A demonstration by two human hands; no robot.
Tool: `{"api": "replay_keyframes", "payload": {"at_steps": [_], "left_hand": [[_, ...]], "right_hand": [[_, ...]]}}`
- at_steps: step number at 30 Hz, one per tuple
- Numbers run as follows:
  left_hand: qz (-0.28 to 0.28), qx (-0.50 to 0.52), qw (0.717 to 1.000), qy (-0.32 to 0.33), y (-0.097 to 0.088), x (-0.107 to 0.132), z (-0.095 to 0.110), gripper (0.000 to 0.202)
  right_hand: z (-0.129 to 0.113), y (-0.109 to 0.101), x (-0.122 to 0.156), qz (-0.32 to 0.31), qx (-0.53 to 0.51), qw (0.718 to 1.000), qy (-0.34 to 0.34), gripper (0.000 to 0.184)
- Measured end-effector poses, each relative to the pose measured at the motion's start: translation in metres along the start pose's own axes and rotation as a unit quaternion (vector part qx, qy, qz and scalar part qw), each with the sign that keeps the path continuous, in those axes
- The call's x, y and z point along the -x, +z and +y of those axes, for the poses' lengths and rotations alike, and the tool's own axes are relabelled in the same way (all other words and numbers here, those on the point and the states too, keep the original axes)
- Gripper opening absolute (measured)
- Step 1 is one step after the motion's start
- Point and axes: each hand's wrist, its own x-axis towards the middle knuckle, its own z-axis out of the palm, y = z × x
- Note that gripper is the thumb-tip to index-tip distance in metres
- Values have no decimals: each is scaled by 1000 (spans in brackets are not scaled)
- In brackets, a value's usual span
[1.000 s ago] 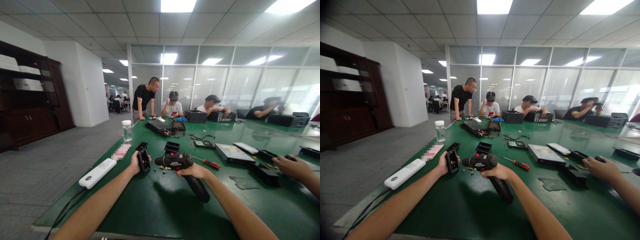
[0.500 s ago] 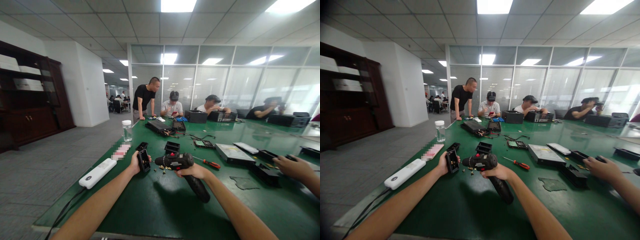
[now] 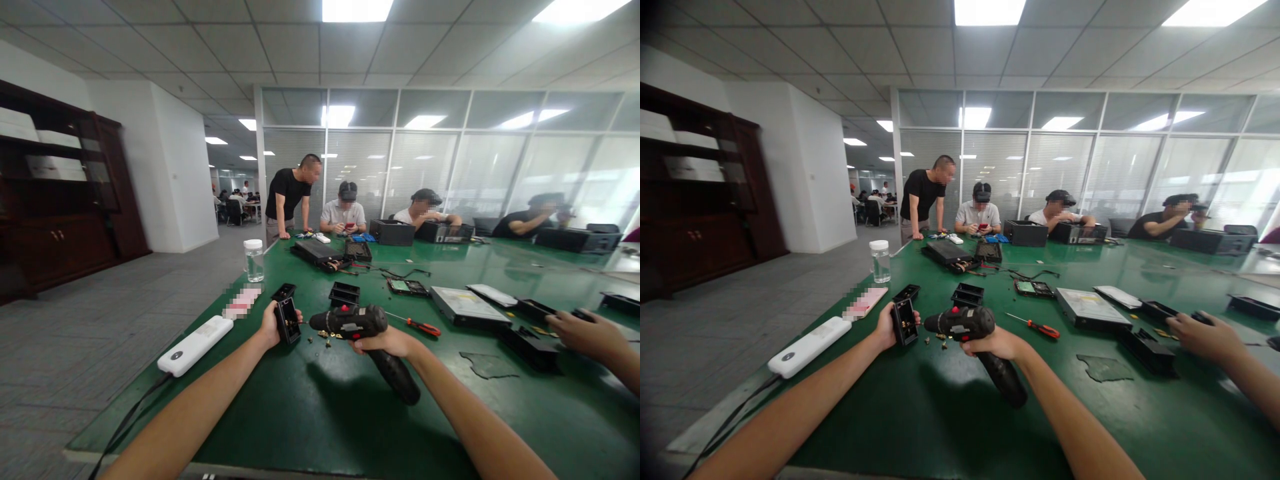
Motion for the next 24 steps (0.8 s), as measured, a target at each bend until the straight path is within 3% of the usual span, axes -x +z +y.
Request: {"api": "replay_keyframes", "payload": {"at_steps": [24], "left_hand": [[-4, -11, 1000, 4, -2, -2, 0, 46]], "right_hand": [[-4, 2, 1, 10, 9, 1000, 4, 17]]}}
